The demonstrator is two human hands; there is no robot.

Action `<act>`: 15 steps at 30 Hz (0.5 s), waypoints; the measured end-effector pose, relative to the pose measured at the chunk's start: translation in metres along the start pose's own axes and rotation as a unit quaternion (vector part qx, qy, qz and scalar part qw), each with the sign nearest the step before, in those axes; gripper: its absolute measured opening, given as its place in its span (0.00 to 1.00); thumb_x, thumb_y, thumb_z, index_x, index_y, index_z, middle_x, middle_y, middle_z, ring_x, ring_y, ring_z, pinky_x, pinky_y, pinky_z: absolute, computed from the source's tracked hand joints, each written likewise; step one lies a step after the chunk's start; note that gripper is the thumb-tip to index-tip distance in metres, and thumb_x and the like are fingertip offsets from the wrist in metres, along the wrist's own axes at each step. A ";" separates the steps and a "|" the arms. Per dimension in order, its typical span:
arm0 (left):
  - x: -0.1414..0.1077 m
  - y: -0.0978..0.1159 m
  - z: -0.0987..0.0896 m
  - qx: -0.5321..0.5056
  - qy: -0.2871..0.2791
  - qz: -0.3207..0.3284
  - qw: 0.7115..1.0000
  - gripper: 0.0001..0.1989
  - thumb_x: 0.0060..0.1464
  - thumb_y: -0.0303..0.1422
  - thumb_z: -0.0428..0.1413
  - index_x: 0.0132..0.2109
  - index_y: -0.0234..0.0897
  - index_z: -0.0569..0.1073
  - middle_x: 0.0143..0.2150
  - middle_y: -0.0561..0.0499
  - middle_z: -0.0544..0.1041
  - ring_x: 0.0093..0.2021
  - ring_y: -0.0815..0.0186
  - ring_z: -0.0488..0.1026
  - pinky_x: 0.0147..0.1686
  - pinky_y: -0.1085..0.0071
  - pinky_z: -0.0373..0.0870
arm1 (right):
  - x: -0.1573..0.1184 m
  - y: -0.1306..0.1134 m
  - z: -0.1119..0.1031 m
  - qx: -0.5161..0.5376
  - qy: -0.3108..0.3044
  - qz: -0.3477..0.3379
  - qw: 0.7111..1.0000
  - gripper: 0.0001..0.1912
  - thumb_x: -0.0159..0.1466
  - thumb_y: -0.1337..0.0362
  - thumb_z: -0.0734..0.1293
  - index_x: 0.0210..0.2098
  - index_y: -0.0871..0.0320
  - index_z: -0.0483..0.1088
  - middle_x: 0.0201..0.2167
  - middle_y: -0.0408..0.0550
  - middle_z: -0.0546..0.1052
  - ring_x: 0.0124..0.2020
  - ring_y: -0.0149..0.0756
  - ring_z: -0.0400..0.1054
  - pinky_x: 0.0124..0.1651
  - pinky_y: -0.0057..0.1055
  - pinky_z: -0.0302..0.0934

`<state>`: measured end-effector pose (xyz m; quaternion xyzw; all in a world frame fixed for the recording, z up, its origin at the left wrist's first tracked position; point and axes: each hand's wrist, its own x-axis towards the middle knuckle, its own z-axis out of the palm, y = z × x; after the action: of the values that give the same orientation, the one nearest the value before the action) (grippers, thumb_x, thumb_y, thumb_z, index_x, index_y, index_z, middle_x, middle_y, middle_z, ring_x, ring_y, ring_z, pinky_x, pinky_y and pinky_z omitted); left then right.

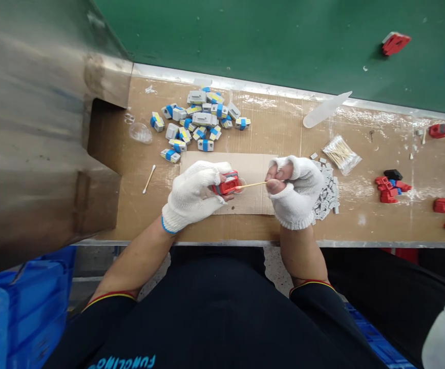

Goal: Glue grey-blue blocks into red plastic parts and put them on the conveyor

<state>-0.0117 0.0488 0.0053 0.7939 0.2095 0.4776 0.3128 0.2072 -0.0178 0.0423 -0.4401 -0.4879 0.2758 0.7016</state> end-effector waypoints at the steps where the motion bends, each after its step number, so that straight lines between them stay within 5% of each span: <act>1: 0.000 0.000 0.000 -0.003 0.000 -0.001 1.000 0.17 0.60 0.36 0.78 0.51 0.45 0.82 0.52 0.43 0.92 0.50 0.52 0.92 0.49 0.58 0.93 | 0.001 0.000 -0.001 -0.003 0.014 -0.004 1.000 0.23 0.65 0.49 0.86 0.29 0.51 0.73 0.24 0.34 0.65 0.24 0.28 0.67 0.31 0.31 0.74; 15: 0.005 0.005 0.003 -0.106 -0.017 -0.021 0.994 0.17 0.59 0.39 0.80 0.48 0.45 0.82 0.43 0.45 0.90 0.42 0.50 0.92 0.40 0.59 0.93 | 0.001 -0.002 -0.004 -0.042 0.000 -0.022 0.999 0.24 0.65 0.47 0.85 0.28 0.51 0.73 0.23 0.35 0.65 0.24 0.31 0.70 0.30 0.34 0.76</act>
<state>-0.0069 0.0478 0.0107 0.7594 0.1686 0.4773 0.4087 0.2115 -0.0200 0.0441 -0.4578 -0.5088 0.2397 0.6885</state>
